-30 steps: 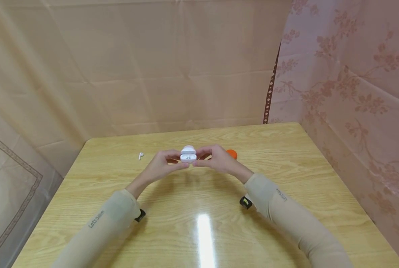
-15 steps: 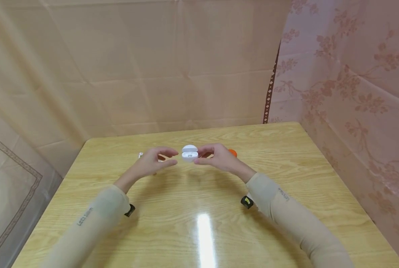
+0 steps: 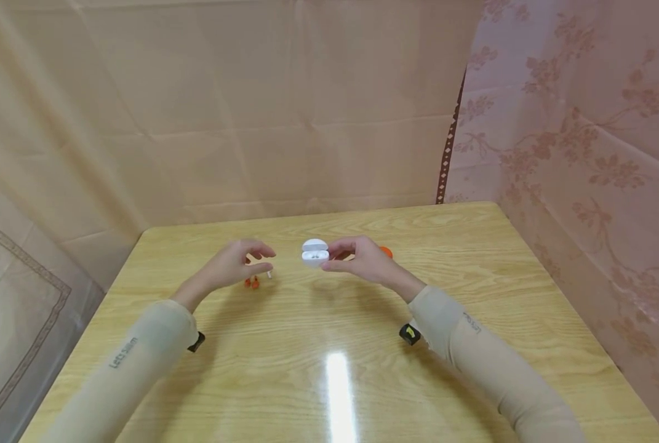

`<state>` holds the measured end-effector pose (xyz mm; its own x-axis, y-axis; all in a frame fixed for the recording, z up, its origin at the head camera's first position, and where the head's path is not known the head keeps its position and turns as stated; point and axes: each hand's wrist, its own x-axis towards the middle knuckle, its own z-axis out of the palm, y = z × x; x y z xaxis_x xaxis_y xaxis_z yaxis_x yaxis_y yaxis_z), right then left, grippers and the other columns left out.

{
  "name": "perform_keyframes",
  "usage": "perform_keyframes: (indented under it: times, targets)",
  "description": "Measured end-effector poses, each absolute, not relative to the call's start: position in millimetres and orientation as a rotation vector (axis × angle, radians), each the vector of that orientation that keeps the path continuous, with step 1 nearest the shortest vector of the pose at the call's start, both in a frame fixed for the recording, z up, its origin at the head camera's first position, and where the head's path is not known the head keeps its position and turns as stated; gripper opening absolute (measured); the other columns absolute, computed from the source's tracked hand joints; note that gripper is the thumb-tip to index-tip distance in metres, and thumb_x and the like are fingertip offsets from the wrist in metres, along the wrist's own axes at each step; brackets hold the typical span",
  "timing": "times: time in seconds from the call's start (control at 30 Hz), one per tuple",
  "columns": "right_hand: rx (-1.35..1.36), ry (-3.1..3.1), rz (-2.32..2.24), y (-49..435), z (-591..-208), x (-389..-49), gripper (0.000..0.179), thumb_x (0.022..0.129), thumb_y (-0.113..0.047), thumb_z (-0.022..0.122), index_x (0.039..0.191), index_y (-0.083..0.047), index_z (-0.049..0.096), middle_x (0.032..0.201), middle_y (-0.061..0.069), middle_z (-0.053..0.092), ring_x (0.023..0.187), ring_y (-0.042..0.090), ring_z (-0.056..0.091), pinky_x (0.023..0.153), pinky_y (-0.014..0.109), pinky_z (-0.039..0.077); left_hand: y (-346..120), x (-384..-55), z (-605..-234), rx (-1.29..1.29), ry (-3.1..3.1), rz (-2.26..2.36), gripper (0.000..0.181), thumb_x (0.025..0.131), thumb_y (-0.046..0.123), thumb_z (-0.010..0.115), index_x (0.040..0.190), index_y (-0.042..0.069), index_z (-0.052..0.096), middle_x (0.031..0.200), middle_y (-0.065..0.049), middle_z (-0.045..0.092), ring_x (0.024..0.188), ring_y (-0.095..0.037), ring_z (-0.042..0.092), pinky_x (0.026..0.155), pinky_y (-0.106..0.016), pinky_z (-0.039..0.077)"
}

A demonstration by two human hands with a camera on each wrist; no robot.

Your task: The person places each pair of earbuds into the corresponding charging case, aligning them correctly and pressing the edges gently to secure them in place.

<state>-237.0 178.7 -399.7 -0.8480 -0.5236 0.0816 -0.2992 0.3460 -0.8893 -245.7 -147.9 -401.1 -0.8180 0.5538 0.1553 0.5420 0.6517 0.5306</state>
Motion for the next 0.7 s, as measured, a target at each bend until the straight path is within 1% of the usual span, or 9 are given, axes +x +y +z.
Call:
perform_keyframes:
  times: [0.13,0.23,0.5,0.6,0.7]
  targets:
    - [-0.736,2.402,-1.499,180,-399,-236,0.034,0.090,-0.023,0.080,0.118,-0.004,0.073,0.107,0.007,0.072,0.099,0.025,0.065,0.084,0.039,0.056,-154,-248,-399,0.930,2.871,0.769,0.026,0.093,0.015,0.076,0.116,0.004,0.073,0.116,-0.008,0.072,0.103,-0.029,0.065,0.090,-0.045,0.053]
    - [-0.727,2.400,-1.505,180,-398,-236,0.036,0.090,-0.023,0.080,0.118,-0.004,0.072,0.107,0.007,0.072,0.098,0.025,0.065,0.084,0.039,0.056,-162,-252,-398,0.908,2.897,0.685,0.026,0.093,0.013,0.076,0.117,0.002,0.072,0.117,-0.010,0.072,0.103,-0.032,0.066,0.090,-0.047,0.053]
    - [-0.720,2.384,-1.510,178,-398,-238,0.036,0.091,-0.023,0.080,0.119,-0.003,0.072,0.108,0.007,0.071,0.100,0.024,0.065,0.086,0.038,0.056,-192,-264,-399,0.741,2.955,0.633,0.029,0.094,0.012,0.073,0.119,-0.001,0.070,0.119,-0.017,0.071,0.106,-0.037,0.066,0.092,-0.051,0.052]
    - [-0.716,2.382,-1.503,178,-398,-239,0.035,0.091,-0.023,0.080,0.119,-0.004,0.072,0.108,0.007,0.071,0.100,0.024,0.065,0.085,0.038,0.056,-202,-268,-402,0.670,2.979,0.589,0.029,0.095,0.012,0.072,0.120,-0.003,0.070,0.118,-0.020,0.070,0.108,-0.038,0.066,0.092,-0.053,0.051]
    - [-0.712,2.377,-1.497,177,-398,-239,0.035,0.090,-0.023,0.080,0.118,-0.004,0.073,0.107,0.007,0.072,0.099,0.025,0.065,0.085,0.039,0.056,-209,-271,-405,0.605,2.998,0.518,0.029,0.095,0.011,0.072,0.119,-0.003,0.070,0.115,-0.021,0.070,0.107,-0.037,0.066,0.091,-0.053,0.051]
